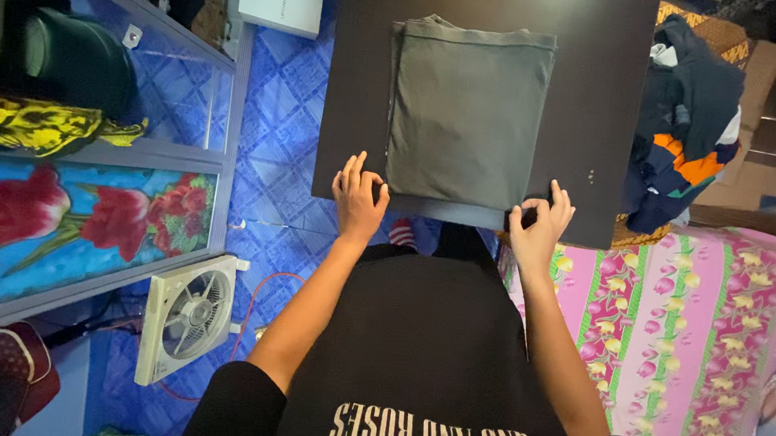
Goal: The person folds a black t-shirt on a dark table and then places it into a storage shelf.
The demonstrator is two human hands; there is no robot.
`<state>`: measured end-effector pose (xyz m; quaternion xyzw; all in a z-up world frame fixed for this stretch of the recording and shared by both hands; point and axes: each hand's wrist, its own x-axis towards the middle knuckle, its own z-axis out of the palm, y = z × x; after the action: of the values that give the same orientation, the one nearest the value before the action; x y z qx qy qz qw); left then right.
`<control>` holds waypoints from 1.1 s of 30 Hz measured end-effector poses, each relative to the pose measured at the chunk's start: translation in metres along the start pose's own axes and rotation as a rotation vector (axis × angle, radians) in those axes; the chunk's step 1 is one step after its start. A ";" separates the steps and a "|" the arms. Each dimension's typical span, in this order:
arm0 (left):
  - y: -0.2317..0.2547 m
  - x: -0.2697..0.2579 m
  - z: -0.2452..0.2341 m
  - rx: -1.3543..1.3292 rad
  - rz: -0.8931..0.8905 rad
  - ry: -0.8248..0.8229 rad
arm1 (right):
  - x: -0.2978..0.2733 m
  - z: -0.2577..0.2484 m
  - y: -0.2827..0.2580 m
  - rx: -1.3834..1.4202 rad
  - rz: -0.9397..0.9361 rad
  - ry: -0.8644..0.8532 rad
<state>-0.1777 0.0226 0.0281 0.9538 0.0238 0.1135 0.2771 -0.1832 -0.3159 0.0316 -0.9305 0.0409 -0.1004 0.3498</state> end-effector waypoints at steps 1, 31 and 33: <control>0.001 0.000 -0.001 -0.002 0.001 0.002 | -0.002 0.000 0.001 0.011 0.008 -0.006; 0.023 0.033 -0.010 -0.082 0.149 0.004 | 0.025 0.003 -0.025 -0.077 -0.089 -0.021; 0.032 0.040 0.001 -0.087 0.147 -0.025 | 0.036 0.008 -0.041 -0.063 -0.111 -0.028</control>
<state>-0.1388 -0.0006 0.0522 0.9414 -0.0547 0.1227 0.3095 -0.1464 -0.2847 0.0586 -0.9432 -0.0127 -0.1053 0.3149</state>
